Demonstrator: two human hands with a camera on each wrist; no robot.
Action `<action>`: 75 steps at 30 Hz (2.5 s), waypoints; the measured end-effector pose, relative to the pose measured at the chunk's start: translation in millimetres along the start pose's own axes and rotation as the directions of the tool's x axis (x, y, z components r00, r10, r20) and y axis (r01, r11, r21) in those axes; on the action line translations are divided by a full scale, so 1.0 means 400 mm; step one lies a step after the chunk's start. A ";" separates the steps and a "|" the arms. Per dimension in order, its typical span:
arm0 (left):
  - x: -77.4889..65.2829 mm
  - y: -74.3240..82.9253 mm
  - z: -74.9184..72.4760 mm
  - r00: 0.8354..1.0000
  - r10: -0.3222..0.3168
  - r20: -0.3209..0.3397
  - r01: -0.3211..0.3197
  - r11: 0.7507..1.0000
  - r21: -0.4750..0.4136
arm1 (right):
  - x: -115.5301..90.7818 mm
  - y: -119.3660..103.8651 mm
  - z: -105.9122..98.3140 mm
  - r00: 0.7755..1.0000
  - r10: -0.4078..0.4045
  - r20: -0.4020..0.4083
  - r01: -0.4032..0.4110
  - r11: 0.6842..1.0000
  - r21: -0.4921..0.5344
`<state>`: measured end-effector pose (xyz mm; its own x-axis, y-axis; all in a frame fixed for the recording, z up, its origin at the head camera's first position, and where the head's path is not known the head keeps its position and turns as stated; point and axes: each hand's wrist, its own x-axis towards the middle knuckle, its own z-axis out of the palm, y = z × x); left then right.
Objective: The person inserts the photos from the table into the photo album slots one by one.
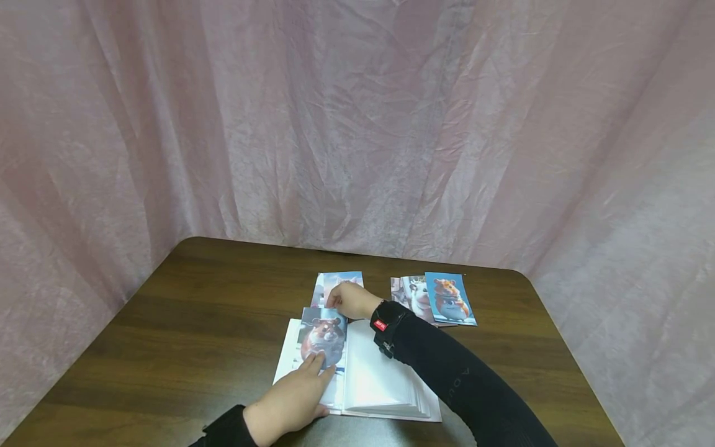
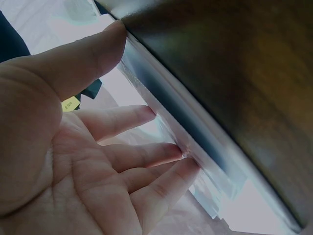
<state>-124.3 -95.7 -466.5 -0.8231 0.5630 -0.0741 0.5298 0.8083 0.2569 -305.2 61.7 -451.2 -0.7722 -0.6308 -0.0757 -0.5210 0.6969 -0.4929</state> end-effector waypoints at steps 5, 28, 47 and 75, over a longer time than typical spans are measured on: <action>0.002 0.000 0.002 1.000 -0.002 0.005 0.002 1.000 0.002 | 0.003 -0.004 0.002 1.000 0.008 0.005 -0.008 1.000 -0.006; -0.001 0.002 -0.002 1.000 -0.021 0.019 0.021 0.999 -0.032 | 0.003 -0.035 0.017 0.995 0.045 0.084 -0.043 0.999 -0.027; 0.003 0.000 -0.004 0.999 -0.027 0.032 0.029 0.998 -0.059 | -0.006 -0.053 0.026 0.979 0.014 0.201 -0.010 1.000 -0.024; 0.008 0.023 -0.009 0.997 0.065 -0.040 -0.064 0.998 0.026 | -0.032 -0.021 -0.011 0.984 -0.053 0.173 0.049 0.998 0.028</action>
<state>-122.9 -87.1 -460.9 -0.7942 0.6074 -0.0185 0.5868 0.7746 0.2359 -292.6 65.4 -442.3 -0.6690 -0.7164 -0.1978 -0.5479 0.6552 -0.5202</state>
